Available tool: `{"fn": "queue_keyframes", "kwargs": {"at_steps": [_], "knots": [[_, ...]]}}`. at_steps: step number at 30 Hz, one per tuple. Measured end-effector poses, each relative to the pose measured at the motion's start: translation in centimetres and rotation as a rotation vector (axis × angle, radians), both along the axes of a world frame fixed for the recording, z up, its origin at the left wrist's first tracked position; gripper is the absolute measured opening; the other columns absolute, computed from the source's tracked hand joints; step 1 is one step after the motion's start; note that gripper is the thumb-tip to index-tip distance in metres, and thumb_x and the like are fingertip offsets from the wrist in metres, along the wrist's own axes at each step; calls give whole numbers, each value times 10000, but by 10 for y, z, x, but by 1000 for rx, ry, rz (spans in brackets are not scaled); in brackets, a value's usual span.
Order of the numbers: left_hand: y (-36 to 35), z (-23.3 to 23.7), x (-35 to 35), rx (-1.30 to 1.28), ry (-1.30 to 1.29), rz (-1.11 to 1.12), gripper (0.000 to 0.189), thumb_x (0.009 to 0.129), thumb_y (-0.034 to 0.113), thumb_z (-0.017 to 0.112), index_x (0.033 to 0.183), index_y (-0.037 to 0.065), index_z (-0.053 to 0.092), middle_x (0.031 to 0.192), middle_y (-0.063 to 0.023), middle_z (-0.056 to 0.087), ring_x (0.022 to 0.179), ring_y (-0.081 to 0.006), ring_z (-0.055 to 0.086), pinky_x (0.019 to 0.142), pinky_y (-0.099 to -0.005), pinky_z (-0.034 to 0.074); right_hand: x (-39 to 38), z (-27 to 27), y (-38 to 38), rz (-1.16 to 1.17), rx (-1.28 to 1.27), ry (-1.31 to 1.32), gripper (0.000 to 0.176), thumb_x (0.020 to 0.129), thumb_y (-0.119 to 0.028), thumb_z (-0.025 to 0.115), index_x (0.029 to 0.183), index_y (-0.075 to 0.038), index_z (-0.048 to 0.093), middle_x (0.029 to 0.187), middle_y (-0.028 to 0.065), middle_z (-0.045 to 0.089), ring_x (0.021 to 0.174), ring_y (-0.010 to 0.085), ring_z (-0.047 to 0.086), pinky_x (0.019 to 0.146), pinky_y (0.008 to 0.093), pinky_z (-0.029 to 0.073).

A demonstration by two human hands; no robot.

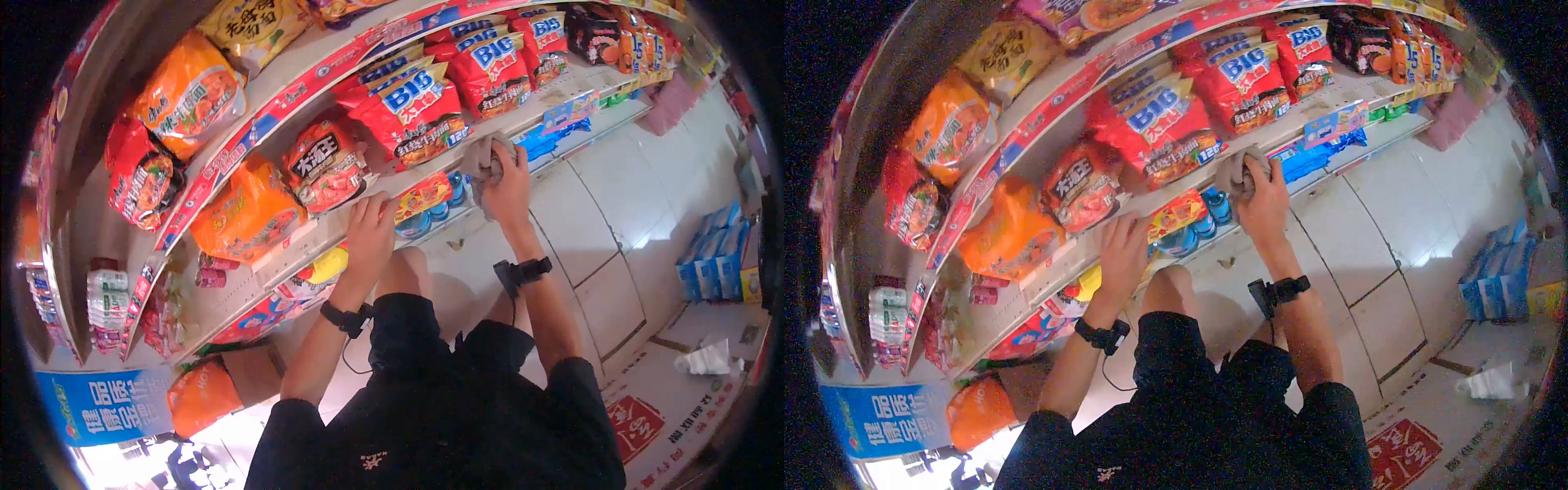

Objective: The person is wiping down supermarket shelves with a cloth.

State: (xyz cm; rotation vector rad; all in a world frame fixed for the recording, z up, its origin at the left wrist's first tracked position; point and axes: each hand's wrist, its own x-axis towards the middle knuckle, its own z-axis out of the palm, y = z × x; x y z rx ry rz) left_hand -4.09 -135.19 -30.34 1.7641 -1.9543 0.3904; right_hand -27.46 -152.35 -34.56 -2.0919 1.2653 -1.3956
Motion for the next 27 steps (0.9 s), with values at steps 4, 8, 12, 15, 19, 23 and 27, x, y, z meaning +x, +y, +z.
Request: {"fn": "queue_keyframes", "kwargs": {"at_steps": [4, 8, 12, 15, 19, 23, 27], "knots": [[12, -11, 0, -165, -241, 198, 618, 851, 217, 816, 1410, 58, 607, 1421, -178, 528, 1353, -352, 497, 1176, -554, 364, -8, 50, 20, 105, 118, 242, 583, 722, 32, 735, 1282, -126, 687, 1341, 201, 586, 1152, 446, 647, 913, 498, 579], [20, -20, 23, -255, -19, 285, 831, 842, 338, 848, 1522, 23, 488, 1565, -206, 416, 1485, -409, 371, 1241, -620, 266, 18, 96, 60, 292, -64, 459, 535, 734, 10, 749, 1242, -157, 715, 1296, 137, 601, 1127, 391, 670, 875, 464, 598], [27, -25, 35, -141, 7, 295, 871, 824, 399, 840, 1490, -34, 482, 1616, -227, 401, 1503, -411, 371, 1269, -588, 267, 92, 147, 91, 413, -205, 511, 549, 727, -30, 771, 1257, -163, 715, 1269, 129, 595, 1111, 347, 685, 844, 440, 614], [24, -39, 38, -205, 20, 317, 791, 848, 442, 794, 1427, -35, 545, 1552, -236, 472, 1462, -400, 432, 1263, -578, 286, 156, 169, 91, 437, -267, 615, 540, 742, -87, 773, 1272, -167, 711, 1283, 135, 590, 1091, 331, 690, 803, 448, 627], [29, -33, 38, -62, 16, 366, 766, 865, 457, 770, 1407, -42, 563, 1525, -232, 501, 1455, -392, 447, 1257, -564, 299, 192, 144, 75, 420, -302, 821, 465, 788, -132, 748, 1250, -149, 705, 1313, 181, 578, 1016, 356, 704, 761, 474, 630], [25, -39, 42, -80, 28, 346, 804, 869, 470, 769, 1448, -34, 532, 1567, -219, 468, 1466, -391, 431, 1253, -555, 304, 173, 136, 77, 364, -200, 916, 392, 813, -104, 716, 1205, -116, 702, 1311, 208, 578, 960, 390, 722, 761, 495, 625], [28, -31, 39, -109, 84, 331, 770, 901, 440, 739, 1464, -41, 530, 1579, -209, 469, 1453, -380, 457, 1245, -544, 317, 146, 130, 83, 394, -163, 956, 429, 788, -74, 722, 1214, -110, 693, 1314, 209, 581, 961, 401, 729, 772, 510, 619]]}}
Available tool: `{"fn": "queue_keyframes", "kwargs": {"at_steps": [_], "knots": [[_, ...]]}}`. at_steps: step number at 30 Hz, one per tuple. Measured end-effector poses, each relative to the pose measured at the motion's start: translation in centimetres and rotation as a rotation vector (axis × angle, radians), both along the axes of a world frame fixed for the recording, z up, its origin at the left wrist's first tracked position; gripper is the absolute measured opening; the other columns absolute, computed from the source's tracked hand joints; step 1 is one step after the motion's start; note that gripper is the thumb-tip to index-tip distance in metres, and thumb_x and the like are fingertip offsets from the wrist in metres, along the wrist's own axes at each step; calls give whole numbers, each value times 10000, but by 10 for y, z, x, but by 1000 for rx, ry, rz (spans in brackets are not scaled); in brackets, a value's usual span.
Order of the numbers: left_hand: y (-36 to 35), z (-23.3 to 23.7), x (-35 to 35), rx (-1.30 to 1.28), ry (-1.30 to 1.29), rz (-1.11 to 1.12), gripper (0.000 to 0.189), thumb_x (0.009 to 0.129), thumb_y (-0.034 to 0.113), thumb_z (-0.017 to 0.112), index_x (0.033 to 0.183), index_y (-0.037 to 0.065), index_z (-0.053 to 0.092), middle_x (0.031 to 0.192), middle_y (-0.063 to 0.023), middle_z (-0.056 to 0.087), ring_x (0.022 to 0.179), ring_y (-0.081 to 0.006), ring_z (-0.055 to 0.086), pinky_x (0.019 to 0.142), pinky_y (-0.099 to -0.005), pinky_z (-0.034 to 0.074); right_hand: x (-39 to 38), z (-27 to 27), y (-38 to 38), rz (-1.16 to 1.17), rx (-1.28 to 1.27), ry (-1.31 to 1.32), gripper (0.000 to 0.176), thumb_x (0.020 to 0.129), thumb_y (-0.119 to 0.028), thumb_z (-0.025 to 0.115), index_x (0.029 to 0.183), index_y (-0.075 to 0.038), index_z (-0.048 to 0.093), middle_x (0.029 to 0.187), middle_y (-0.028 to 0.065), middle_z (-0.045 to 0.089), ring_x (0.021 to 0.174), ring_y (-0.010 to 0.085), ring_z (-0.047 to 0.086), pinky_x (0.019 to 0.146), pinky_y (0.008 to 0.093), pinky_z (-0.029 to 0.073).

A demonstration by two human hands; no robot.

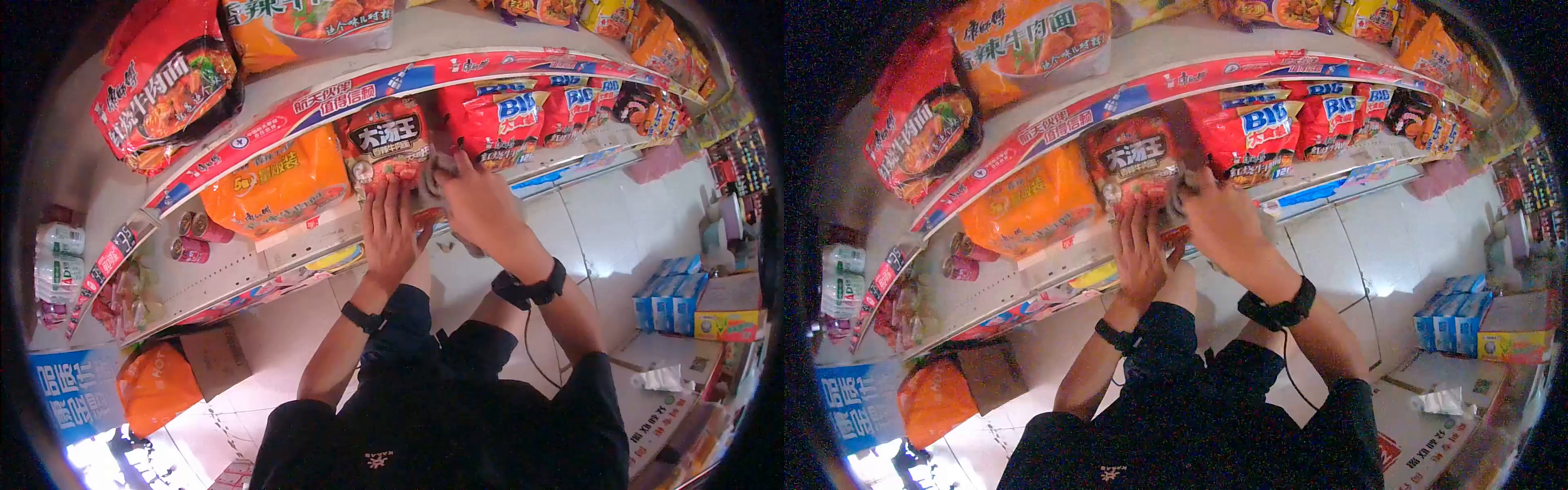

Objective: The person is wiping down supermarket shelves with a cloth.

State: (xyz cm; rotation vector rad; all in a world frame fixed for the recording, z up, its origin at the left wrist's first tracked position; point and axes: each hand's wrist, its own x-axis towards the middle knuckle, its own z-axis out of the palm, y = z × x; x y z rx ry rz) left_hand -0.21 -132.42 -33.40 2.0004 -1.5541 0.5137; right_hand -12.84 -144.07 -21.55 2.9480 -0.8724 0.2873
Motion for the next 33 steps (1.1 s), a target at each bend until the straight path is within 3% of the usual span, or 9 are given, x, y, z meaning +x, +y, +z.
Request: {"fn": "queue_keyframes", "kwargs": {"at_steps": [2, 6, 11, 14, 18, 20, 23, 31, 33], "knots": [[2, 5, 0, 17, 8, -4, 768, 898, 438, 744, 1460, -43, 538, 1576, -209, 473, 1453, -380, 456, 1243, -545, 321, -9, 12, 3, -71, 93, 123, 487, 747, -60, 752, 1227, -110, 682, 1315, 208, 581, 970, 399, 732, 776, 501, 619], [-1, 4, 0, 12, 15, -9, 761, 881, 418, 763, 1446, -49, 559, 1544, -211, 501, 1442, -375, 467, 1234, -547, 334, 0, 30, -5, -49, 55, 56, 527, 743, -63, 755, 1261, -120, 673, 1318, 201, 581, 967, 391, 730, 773, 488, 623], [-1, -1, 0, 1, -16, 4, 720, 856, 415, 782, 1371, -54, 601, 1482, -216, 542, 1390, -388, 507, 1209, -562, 364, 64, 23, -3, 71, -87, -199, 472, 812, -111, 710, 1281, -150, 682, 1310, 176, 585, 919, 373, 734, 737, 453, 628], [0, -2, 1, 3, -33, 18, 686, 846, 420, 787, 1321, -48, 624, 1461, -218, 554, 1362, -396, 528, 1193, -567, 382, 78, 13, -4, 250, -198, -102, 430, 842, -131, 687, 1270, -168, 690, 1295, 166, 588, 916, 347, 736, 692, 430, 625], [-1, -7, -2, -21, -60, 48, 676, 840, 418, 789, 1316, -36, 630, 1460, -220, 552, 1351, -393, 538, 1186, -565, 390, 77, 10, -12, 283, -256, -63, 402, 856, -150, 687, 1256, -187, 696, 1273, 150, 595, 914, 335, 736, 656, 409, 616], [-2, -7, -2, -12, -58, 42, 696, 837, 422, 788, 1334, -37, 624, 1466, -220, 548, 1354, -390, 537, 1185, -565, 391, 81, 12, -16, -48, -270, 121, 371, 857, -153, 695, 1228, -160, 695, 1223, 151, 613, 884, 332, 726, 641, 406, 610], [-3, -6, 2, -19, -53, 41, 740, 831, 432, 784, 1378, -34, 608, 1477, -218, 539, 1359, -392, 531, 1187, -574, 384, 83, 15, -20, -121, -258, 106, 337, 861, -156, 697, 1196, -119, 693, 1172, 156, 627, 884, 327, 713, 632, 399, 604], [2, -26, 1, 112, -34, 7, 780, 797, 437, 793, 1437, 34, 601, 1468, -205, 542, 1361, -420, 511, 1204, -609, 340, 118, 6, 16, 236, -420, 91, 199, 846, -202, 709, 1014, -125, 782, 1149, 167, 629, 910, 278, 697, 615, 336, 589], [7, -24, 2, 105, -10, 34, 760, 798, 427, 796, 1423, 37, 611, 1476, -204, 539, 1364, -415, 512, 1197, -602, 352, 118, 5, 15, 213, -420, 72, 209, 844, -196, 710, 1029, -126, 776, 1144, 160, 629, 913, 281, 697, 609, 332, 586]]}}
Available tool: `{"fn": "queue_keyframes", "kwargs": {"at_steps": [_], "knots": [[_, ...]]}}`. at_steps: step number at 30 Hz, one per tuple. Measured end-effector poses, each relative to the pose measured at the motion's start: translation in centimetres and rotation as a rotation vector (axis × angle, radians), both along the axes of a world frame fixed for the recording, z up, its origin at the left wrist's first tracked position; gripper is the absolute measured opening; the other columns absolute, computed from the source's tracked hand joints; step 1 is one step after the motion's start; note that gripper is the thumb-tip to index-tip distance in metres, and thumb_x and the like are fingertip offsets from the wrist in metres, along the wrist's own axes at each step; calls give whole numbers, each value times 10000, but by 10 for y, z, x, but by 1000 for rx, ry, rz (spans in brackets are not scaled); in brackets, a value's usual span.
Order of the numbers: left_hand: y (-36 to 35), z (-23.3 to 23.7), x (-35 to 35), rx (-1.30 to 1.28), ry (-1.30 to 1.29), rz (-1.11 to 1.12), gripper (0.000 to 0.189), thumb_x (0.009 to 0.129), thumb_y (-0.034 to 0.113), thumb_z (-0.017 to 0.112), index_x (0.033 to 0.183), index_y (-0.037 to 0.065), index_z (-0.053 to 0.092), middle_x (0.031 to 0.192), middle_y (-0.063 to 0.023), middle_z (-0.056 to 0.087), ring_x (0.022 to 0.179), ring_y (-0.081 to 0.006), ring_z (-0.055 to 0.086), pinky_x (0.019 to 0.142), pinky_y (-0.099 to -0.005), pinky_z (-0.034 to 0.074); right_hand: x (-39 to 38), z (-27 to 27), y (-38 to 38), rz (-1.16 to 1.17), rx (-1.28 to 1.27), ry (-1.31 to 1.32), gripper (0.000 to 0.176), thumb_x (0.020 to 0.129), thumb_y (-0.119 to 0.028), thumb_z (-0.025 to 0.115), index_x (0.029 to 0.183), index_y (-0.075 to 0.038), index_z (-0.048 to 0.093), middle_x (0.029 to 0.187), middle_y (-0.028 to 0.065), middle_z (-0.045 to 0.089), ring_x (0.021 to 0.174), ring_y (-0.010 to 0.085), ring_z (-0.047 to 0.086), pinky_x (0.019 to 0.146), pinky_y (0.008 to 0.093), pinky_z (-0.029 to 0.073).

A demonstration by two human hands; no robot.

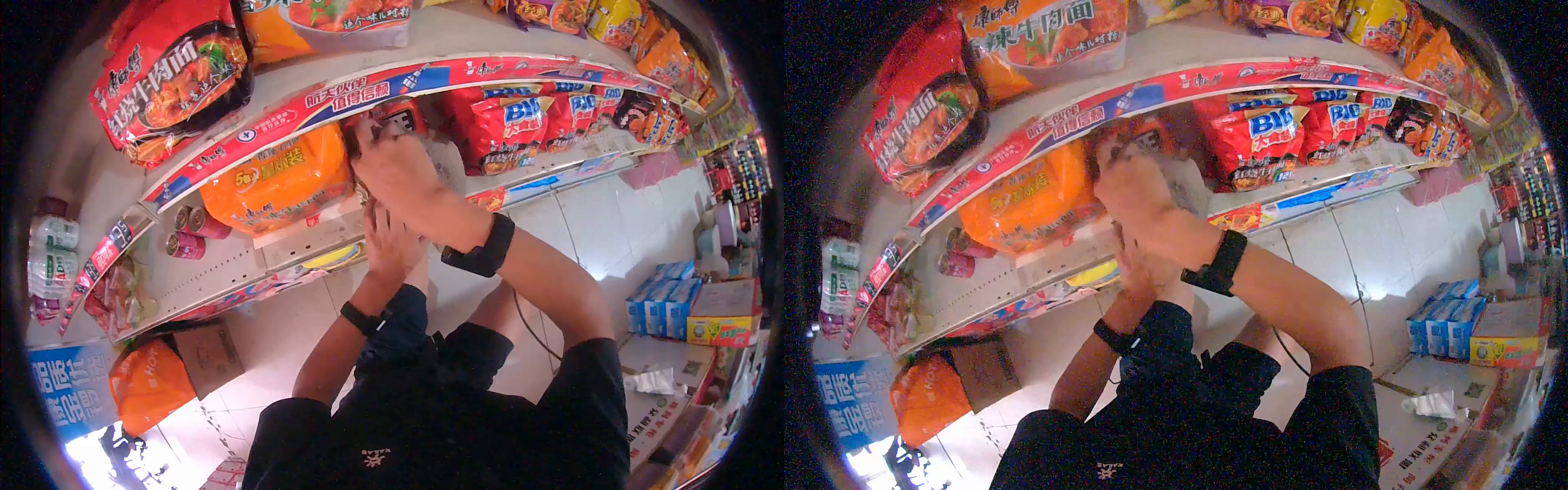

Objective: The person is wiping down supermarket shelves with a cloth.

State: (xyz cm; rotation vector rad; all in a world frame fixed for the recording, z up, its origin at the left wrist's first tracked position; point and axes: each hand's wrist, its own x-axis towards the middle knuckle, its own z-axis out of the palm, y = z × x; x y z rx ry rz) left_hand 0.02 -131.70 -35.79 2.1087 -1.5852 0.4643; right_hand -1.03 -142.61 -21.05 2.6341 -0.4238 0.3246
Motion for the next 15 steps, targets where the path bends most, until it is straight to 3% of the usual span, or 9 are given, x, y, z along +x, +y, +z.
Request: {"fn": "queue_keyframes", "kwargs": {"at_steps": [2, 4, 8, 11, 13, 15], "knots": [[-2, 5, -2, -20, 33, 4, 740, 798, 418, 800, 1408, 39, 621, 1484, -204, 537, 1367, -409, 513, 1189, -596, 363, -7, 0, -6, -42, -12, -12, 220, 841, -189, 711, 1043, -126, 770, 1139, 152, 629, 916, 283, 697, 603, 328, 582], [-10, 9, -6, -46, 67, -5, 730, 798, 413, 801, 1401, 40, 626, 1488, -203, 536, 1368, -407, 514, 1185, -593, 369, -16, 2, -14, -288, 16, -49, 245, 835, -188, 712, 1067, -121, 755, 1127, 138, 631, 905, 288, 699, 621, 335, 586], [-10, 12, -3, -119, -33, -13, 700, 832, 392, 782, 1412, 42, 604, 1560, -219, 486, 1395, -391, 505, 1174, -559, 392, -31, 13, -24, -347, 45, 9, 263, 829, -182, 710, 1081, -115, 744, 1118, 129, 632, 881, 287, 700, 632, 342, 578], [-8, 5, -2, -114, -17, -39, 688, 836, 421, 773, 1384, 38, 608, 1519, -219, 514, 1383, -398, 507, 1155, -575, 403, -15, 11, -14, -228, 78, -53, 267, 824, -178, 710, 1079, -108, 747, 1093, 128, 640, 855, 289, 700, 633, 349, 567], [-7, -7, -4, -3, -116, 58, 673, 846, 463, 753, 1345, 33, 619, 1478, -212, 534, 1367, -404, 508, 1139, -591, 404, -1, 8, -8, -55, 12, 10, 279, 826, -181, 705, 1091, -104, 747, 1062, 125, 649, 866, 292, 703, 624, 335, 553], [-4, -6, 0, -26, -107, 46, 672, 852, 484, 744, 1333, 30, 624, 1464, -210, 537, 1367, -405, 502, 1132, -596, 401, -1, 11, -10, -70, 46, 16, 281, 834, -187, 702, 1099, -103, 746, 1052, 128, 654, 873, 294, 707, 628, 339, 557]]}}
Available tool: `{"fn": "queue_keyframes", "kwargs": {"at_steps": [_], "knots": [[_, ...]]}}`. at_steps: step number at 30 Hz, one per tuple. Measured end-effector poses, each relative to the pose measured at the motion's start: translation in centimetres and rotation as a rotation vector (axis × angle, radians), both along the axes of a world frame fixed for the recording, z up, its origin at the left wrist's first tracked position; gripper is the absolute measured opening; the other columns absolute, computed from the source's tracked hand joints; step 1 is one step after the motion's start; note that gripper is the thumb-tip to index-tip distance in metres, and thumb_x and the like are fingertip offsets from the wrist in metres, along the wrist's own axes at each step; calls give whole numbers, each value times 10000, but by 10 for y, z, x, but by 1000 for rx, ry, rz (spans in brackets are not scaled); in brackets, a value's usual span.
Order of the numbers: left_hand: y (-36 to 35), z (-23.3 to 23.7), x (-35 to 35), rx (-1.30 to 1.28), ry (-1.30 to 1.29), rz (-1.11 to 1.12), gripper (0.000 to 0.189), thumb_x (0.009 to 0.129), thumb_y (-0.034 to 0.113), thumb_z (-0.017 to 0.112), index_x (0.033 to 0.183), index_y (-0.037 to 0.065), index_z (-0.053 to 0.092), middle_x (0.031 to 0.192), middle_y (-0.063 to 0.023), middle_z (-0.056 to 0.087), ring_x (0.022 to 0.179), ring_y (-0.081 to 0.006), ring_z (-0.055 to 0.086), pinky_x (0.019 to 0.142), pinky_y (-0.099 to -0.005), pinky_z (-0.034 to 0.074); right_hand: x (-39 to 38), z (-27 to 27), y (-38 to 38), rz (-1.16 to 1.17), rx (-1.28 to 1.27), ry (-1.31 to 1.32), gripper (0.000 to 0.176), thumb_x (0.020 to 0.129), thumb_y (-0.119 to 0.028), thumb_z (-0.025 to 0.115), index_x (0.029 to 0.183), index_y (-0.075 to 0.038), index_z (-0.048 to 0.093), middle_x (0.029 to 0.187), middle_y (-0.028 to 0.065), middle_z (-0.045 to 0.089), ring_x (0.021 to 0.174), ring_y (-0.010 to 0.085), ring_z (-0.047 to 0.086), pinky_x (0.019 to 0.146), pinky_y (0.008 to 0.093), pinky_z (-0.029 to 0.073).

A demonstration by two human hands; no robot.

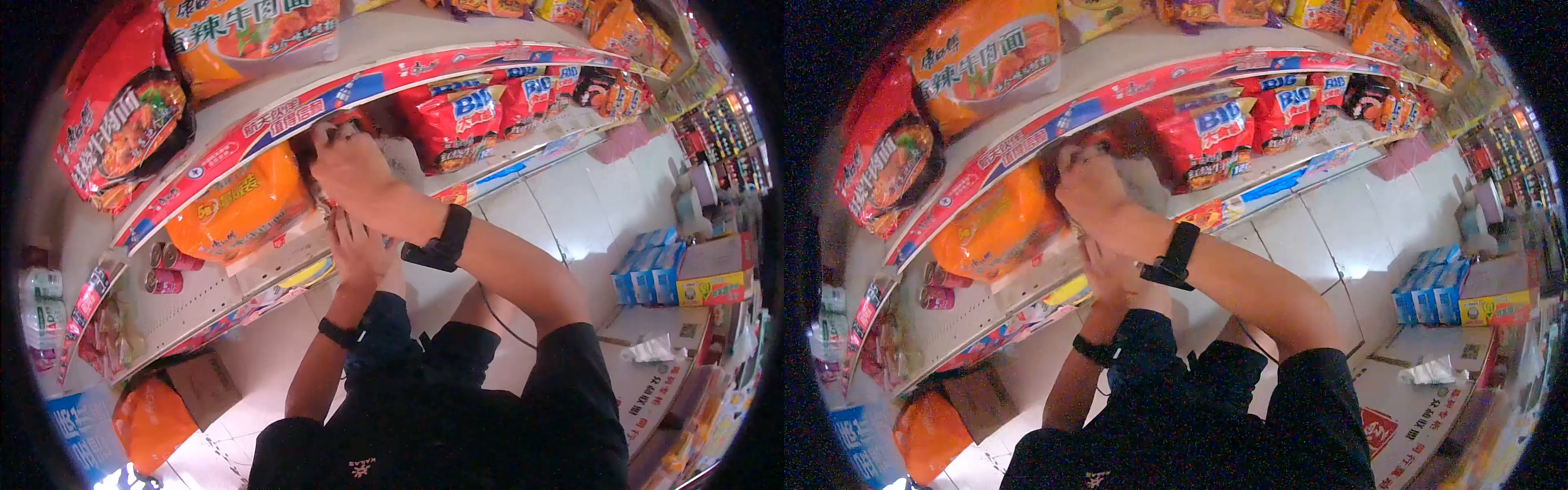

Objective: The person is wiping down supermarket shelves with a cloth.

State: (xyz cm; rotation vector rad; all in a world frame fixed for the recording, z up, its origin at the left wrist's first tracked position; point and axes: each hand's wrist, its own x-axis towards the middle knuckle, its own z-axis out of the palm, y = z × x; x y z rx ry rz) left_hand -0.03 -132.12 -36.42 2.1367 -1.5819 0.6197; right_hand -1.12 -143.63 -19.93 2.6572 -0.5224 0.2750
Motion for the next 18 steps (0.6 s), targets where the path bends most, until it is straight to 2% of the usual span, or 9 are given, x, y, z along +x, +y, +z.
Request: {"fn": "queue_keyframes", "kwargs": {"at_steps": [5, 9, 11, 15, 17, 18], "knots": [[-6, 21, -4, -38, 28, -5, 655, 876, 500, 726, 1314, 21, 638, 1484, -201, 523, 1378, -395, 491, 1128, -584, 398, -30, -1, -22, -143, 66, -54, 308, 861, -195, 691, 1148, -91, 728, 1073, 149, 655, 883, 304, 716, 652, 367, 579], [-4, 27, -6, -17, 54, -15, 686, 889, 475, 720, 1374, 1, 620, 1521, -193, 508, 1395, -382, 489, 1132, -560, 405, -62, -5, -24, -190, 105, 46, 329, 881, -165, 670, 1197, -76, 690, 1151, 174, 633, 877, 336, 716, 689, 408, 606], [-2, 30, -6, 12, 61, 11, 699, 890, 459, 719, 1399, -7, 609, 1531, -194, 504, 1398, -379, 491, 1135, -553, 406, -76, -8, -16, -154, 183, -47, 370, 848, -137, 700, 1210, -66, 688, 1207, 177, 612, 912, 360, 722, 698, 435, 611], [-5, 30, -7, 15, 76, -27, 726, 886, 407, 717, 1450, -27, 572, 1541, -215, 500, 1403, -375, 493, 1132, -549, 414, -116, -1, 0, -175, 266, -35, 479, 784, -109, 743, 1257, -66, 676, 1266, 193, 587, 952, 393, 723, 733, 472, 617], [-4, 33, -3, -82, 90, -71, 754, 888, 409, 718, 1475, -31, 546, 1547, -213, 494, 1407, -376, 492, 1135, -537, 416, -132, -4, 8, -308, 362, 38, 595, 736, -98, 772, 1319, -99, 655, 1274, 207, 583, 987, 425, 720, 773, 499, 615], [-2, 36, -4, -59, 85, -62, 766, 896, 419, 718, 1485, -35, 533, 1562, -204, 482, 1416, -371, 485, 1134, -527, 420, -145, -2, 13, -308, 363, 38, 595, 736, -98, 772, 1319, -99, 655, 1274, 207, 583, 987, 425, 720, 773, 499, 615]]}}
